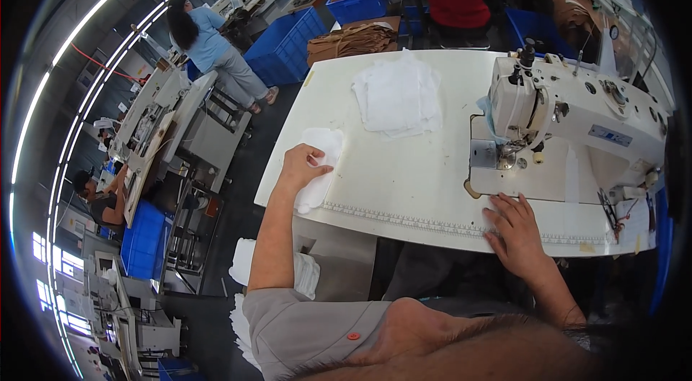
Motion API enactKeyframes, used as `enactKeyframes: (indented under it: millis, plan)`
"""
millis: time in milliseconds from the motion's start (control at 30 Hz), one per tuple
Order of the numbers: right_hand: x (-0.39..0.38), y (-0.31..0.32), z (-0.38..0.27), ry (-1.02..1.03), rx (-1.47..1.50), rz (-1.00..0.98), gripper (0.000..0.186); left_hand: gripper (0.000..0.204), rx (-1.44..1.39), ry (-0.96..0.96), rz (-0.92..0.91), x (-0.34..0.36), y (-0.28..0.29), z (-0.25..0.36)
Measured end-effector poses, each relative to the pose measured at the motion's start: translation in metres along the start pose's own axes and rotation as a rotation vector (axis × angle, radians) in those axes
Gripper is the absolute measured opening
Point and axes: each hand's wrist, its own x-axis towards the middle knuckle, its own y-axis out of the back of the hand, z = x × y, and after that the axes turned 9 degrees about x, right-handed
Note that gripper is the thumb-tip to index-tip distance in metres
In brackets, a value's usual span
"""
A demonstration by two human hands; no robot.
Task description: Sewing small white fabric pieces using an industrial sewing machine.
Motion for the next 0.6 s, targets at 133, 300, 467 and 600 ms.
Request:
enactKeyframes:
  millis: [133,300,467,600]
  plan:
    - [0.028,-0.008,-0.026,0.114,0.077,-0.106,0.046,0.018,-0.012,-0.046,0.030,-0.003,-0.004,-0.001]
    - [0.079,-0.027,-0.055,0.302,0.117,-0.252,0.048,0.016,-0.079,-0.019,0.059,-0.002,-0.004,-0.012]
    - [0.144,-0.071,-0.075,0.490,0.101,-0.263,0.050,0.018,-0.269,0.125,0.097,-0.012,-0.014,-0.018]
    - [0.191,-0.113,-0.085,0.538,0.223,-0.196,0.053,0.018,-0.249,-0.057,0.167,-0.016,-0.010,-0.011]
